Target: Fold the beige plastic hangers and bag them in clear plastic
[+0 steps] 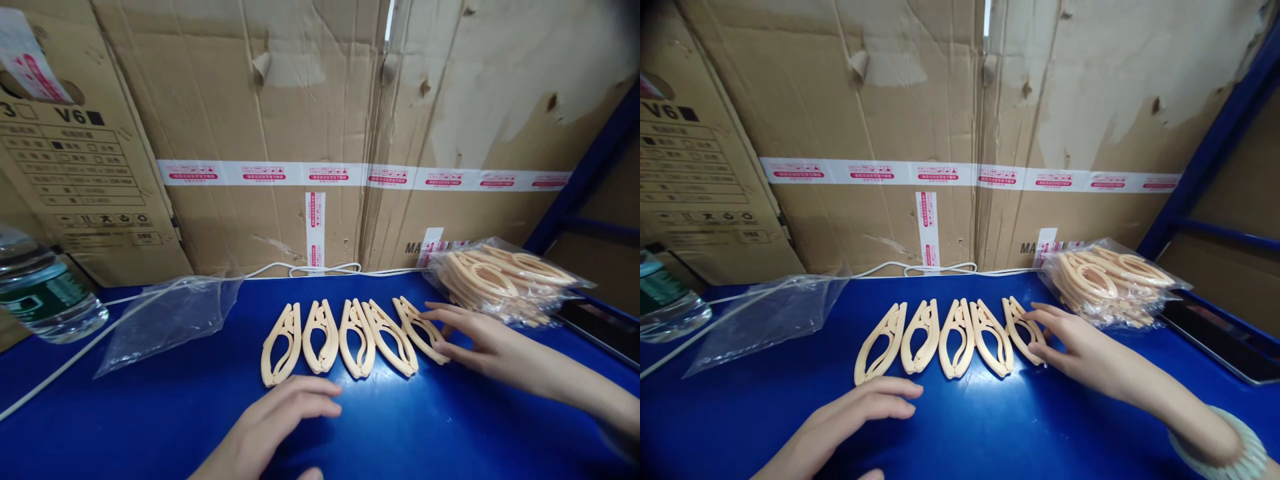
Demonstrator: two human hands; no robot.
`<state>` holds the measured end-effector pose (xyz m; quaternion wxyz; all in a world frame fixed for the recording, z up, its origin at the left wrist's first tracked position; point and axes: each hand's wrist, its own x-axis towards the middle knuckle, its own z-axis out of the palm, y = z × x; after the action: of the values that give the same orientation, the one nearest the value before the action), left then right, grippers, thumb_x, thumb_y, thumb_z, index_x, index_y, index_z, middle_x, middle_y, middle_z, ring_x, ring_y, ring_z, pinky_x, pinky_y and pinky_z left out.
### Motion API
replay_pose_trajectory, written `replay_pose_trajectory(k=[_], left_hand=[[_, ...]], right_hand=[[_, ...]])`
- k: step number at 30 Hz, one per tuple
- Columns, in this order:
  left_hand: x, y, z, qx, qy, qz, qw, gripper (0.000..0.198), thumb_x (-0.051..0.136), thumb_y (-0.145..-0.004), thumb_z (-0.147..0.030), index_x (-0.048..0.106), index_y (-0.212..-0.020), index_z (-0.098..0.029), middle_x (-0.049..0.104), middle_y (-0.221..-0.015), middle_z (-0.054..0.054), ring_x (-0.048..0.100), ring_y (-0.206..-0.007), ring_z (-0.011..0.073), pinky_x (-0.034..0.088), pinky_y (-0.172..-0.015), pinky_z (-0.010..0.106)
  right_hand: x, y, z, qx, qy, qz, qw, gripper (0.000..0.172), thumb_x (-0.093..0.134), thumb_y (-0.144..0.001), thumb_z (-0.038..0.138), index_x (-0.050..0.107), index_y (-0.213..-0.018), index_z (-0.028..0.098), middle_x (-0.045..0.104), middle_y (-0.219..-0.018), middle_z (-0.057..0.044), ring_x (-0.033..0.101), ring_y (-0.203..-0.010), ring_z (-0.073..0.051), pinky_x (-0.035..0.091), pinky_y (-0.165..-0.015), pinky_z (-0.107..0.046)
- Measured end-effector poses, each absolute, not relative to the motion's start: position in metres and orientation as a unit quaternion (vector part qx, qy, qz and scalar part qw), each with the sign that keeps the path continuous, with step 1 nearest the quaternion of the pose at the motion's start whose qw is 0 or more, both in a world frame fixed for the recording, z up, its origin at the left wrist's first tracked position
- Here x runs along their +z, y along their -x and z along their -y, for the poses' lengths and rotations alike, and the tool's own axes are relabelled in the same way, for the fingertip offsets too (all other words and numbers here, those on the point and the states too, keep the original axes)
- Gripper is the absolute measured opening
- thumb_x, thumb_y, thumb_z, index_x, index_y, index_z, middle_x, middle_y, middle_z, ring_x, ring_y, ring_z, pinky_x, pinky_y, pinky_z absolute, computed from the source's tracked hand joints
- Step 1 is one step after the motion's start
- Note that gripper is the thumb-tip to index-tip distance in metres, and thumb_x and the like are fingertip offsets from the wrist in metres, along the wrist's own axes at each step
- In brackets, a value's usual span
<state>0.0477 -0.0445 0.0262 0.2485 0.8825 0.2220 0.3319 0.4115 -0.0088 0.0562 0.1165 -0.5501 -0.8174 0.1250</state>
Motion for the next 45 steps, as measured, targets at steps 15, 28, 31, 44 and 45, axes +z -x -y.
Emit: replay_pose_trajectory(k=[15,28,31,44,45], left_hand=[[-0.010,-0.057,0.042,0.149,-0.905,-0.361,-0.170,0.086,0.042,-0.083,-0.079,0.025,-0.153,-0.032,0.033,-0.155,0.017,0.024,-0.143,0.0450,0.032,-0.103,0.071],[-0.008,-0.069,0.016,0.086,-0.903,-0.416,-0.070,0.085,0.038,-0.078,-0.085,0.021,-0.150,-0.043,0.027,-0.156,0.017,0.021,-0.141,0.0493,0.015,-0.103,0.079],[0.007,-0.074,0.015,0.085,-0.892,-0.442,-0.040,0.079,0.038,-0.081,-0.082,0.027,-0.149,-0.043,0.026,-0.158,0.013,0.016,-0.144,0.0458,0.013,-0.107,0.076],[0.022,-0.062,-0.041,0.057,-0.905,-0.418,0.043,0.065,0.044,-0.092,-0.064,0.029,-0.150,-0.039,0.018,-0.160,0.016,0.008,-0.145,0.0450,0.009,-0.106,0.077],[0.022,-0.062,-0.043,0.057,-0.906,-0.417,0.041,0.064,0.044,-0.092,-0.064,0.030,-0.150,-0.039,0.019,-0.160,0.016,0.009,-0.145,0.0445,0.010,-0.107,0.076]], right_hand=[[0.027,-0.358,0.025,0.001,0.429,0.901,0.063,0.081,0.050,-0.089,0.065,0.009,-0.154,0.039,0.007,-0.161,-0.008,0.005,-0.142,-0.046,0.018,-0.104,-0.076],[0.019,-0.352,0.010,0.034,0.417,0.907,0.041,0.084,0.049,-0.087,0.070,0.008,-0.153,0.038,0.006,-0.160,-0.011,0.005,-0.142,-0.048,0.006,-0.100,-0.082],[0.018,-0.348,-0.004,0.025,0.421,0.905,0.054,0.082,0.048,-0.087,0.070,0.013,-0.153,0.038,0.009,-0.160,-0.012,0.010,-0.142,-0.048,0.007,-0.102,-0.080],[0.018,-0.334,-0.044,0.003,0.447,0.891,0.078,0.075,0.040,-0.091,0.071,0.022,-0.153,0.034,0.015,-0.159,-0.015,0.016,-0.143,-0.044,0.010,-0.107,-0.075],[0.018,-0.334,-0.046,0.002,0.448,0.890,0.080,0.074,0.039,-0.092,0.070,0.023,-0.153,0.033,0.016,-0.159,-0.015,0.015,-0.143,-0.043,0.009,-0.108,-0.074]])
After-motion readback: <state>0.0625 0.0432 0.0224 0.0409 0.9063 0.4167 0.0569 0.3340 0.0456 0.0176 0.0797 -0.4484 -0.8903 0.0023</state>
